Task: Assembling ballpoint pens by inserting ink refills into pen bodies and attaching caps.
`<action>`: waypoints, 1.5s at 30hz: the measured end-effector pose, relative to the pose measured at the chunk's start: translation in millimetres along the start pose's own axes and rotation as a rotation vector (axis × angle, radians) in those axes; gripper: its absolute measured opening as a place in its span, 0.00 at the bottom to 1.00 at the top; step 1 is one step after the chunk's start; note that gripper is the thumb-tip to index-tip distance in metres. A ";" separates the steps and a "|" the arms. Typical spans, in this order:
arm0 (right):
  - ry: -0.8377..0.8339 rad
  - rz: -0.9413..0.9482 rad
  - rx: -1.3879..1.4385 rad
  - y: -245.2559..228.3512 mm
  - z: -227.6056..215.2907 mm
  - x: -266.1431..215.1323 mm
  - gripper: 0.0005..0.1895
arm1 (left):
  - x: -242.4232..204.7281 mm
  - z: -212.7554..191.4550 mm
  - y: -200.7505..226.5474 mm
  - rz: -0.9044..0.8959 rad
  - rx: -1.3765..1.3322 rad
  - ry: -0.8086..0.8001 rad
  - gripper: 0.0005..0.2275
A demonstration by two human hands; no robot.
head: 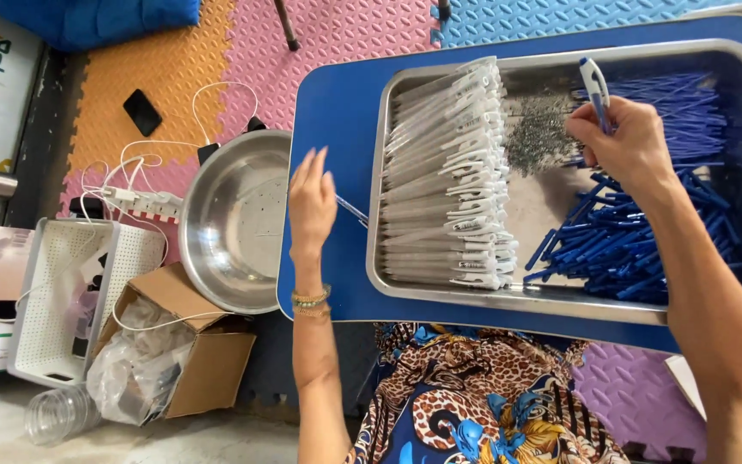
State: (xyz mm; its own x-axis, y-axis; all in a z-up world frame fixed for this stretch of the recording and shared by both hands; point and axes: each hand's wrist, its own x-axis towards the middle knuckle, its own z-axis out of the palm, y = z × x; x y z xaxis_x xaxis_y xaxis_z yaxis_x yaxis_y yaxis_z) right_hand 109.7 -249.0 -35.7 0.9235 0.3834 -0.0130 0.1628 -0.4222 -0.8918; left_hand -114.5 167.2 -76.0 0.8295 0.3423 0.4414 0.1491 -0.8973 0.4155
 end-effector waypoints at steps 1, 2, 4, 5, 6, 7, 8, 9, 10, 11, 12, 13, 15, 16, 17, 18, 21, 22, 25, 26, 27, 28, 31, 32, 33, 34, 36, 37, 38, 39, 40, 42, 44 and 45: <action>-0.001 -0.008 -0.006 0.7 0.1 1.0 0.04 | -13.6 6.3 -15.1 -0.036 0.057 0.024 0.19; -0.003 -0.016 -0.011 1.1 0.4 1.8 0.04 | -27.4 12.1 -30.5 -0.071 0.114 0.048 0.16; -0.006 -0.022 -0.013 5.3 -1.8 6.8 0.05 | -39.6 19.6 -33.4 -0.038 0.164 -0.014 0.17; -0.024 -0.019 -0.013 8.9 0.2 6.1 0.06 | -53.5 21.2 -35.5 -0.017 0.220 -0.087 0.18; -0.032 -0.017 -0.015 9.6 -0.1 2.0 0.06 | -59.3 22.4 -33.0 -0.025 0.220 -0.091 0.18; -0.020 -0.031 0.001 8.5 -0.2 2.0 0.05 | -62.6 23.5 -31.0 0.011 0.205 -0.184 0.18; -0.008 -0.045 0.017 7.0 -0.6 2.0 0.04 | -65.7 24.3 -28.8 0.047 0.189 -0.278 0.19; -0.012 -0.051 0.016 6.7 -0.3 3.7 0.04 | -66.0 23.9 -33.2 0.043 0.191 -0.272 0.19; -0.015 -0.040 0.016 6.7 -0.5 5.5 0.04 | -66.2 23.7 -37.1 0.071 0.211 -0.262 0.18; -0.018 -0.023 0.016 9.0 -0.3 4.3 0.04 | -69.0 23.9 -40.7 0.099 0.230 -0.258 0.18; -0.022 -0.023 0.015 9.6 -0.1 5.4 0.04 | -69.8 21.1 -41.1 0.096 0.230 -0.259 0.18; -0.024 -0.035 0.010 10.6 0.2 5.6 0.04 | -70.3 17.9 -41.7 0.132 0.257 -0.224 0.16; -0.023 -0.049 0.006 11.9 -0.8 7.4 0.04 | -69.9 9.5 -43.5 0.171 0.285 -0.188 0.14; -0.025 -0.064 0.008 12.3 -1.9 9.0 0.04 | -69.2 4.3 -44.8 0.202 0.258 -0.214 0.12; -0.028 -0.076 0.009 13.8 -2.8 8.9 0.04 | -70.7 -0.8 -45.8 0.232 0.230 -0.243 0.11; -0.028 -0.074 0.010 12.1 -3.7 7.3 0.04 | -74.3 -6.3 -50.1 0.233 0.231 -0.245 0.11; -0.002 -0.094 0.033 10.0 -5.6 5.3 0.03 | -78.0 -41.7 -51.0 0.270 0.108 -0.329 0.10; -0.003 -0.104 0.038 12.2 -5.3 6.0 0.03 | -74.5 -65.5 -43.7 -0.033 0.089 -0.514 0.08; -0.002 -0.119 0.035 19.5 -6.7 8.7 0.04 | -78.7 -116.4 -80.1 -0.408 0.050 -0.549 0.13; 0.001 -0.128 0.027 22.2 -6.5 9.9 0.04 | -82.0 -130.8 -102.7 -0.473 0.033 -0.399 0.17; 0.002 -0.120 0.027 21.3 -6.5 8.9 0.04 | -61.2 -153.0 -102.7 -0.473 0.032 -0.407 0.17; 0.003 -0.131 0.033 20.5 -6.1 8.1 0.04 | -40.0 -174.8 -103.3 -0.355 0.020 -0.249 0.20; 0.003 -0.150 0.022 24.6 -6.4 7.8 0.04 | 38.6 -214.9 -77.3 -0.205 -0.202 0.068 0.21; 0.004 -0.166 0.009 25.9 -7.3 8.2 0.04 | 68.4 -225.1 -63.8 -0.169 -0.404 0.235 0.18; 0.009 -0.170 0.008 28.7 -5.9 8.9 0.04 | 83.7 -207.0 -49.2 -0.163 -0.407 0.238 0.18; 0.007 -0.160 0.019 30.4 -5.0 8.8 0.03 | 98.7 -190.6 -33.8 -0.088 -0.685 0.253 0.12; 0.016 -0.176 0.026 24.4 -4.6 13.1 0.03 | 114.4 -143.5 19.8 0.013 -0.967 0.284 0.10; 0.009 -0.121 0.035 21.0 -3.2 12.3 0.03 | 107.8 -114.6 58.5 0.113 -0.976 0.202 0.10; 0.003 -0.066 0.045 17.9 -1.5 11.7 0.03 | 95.5 -90.9 97.1 0.211 -0.981 0.119 0.10; 0.002 -0.080 0.043 1.6 -3.3 6.0 0.03 | 90.2 -54.2 140.7 0.310 -0.979 0.035 0.10; -0.033 -0.171 0.083 -13.6 -4.8 0.6 0.16 | 78.0 -22.1 185.0 0.406 -0.972 -0.051 0.10; -0.077 -0.253 0.121 -8.3 -6.8 0.7 0.30 | 48.0 20.3 250.6 0.574 -0.955 -0.241 0.11; -0.028 -0.031 0.021 31.1 -10.4 14.2 0.04 | 8.7 54.9 303.6 0.727 -0.935 -0.449 0.12; -0.025 -0.036 0.023 33.2 -8.6 13.2 0.04 | -1.2 54.3 300.0 0.732 -0.931 -0.448 0.12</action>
State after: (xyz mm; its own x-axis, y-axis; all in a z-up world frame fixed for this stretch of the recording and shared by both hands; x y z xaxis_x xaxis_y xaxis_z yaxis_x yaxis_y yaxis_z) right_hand 130.3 -265.0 -61.6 0.9083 0.4183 0.0079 0.1870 -0.3890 -0.9020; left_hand -41.5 -117.5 4.9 0.6934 -0.4373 0.5727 -0.7034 -0.2382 0.6697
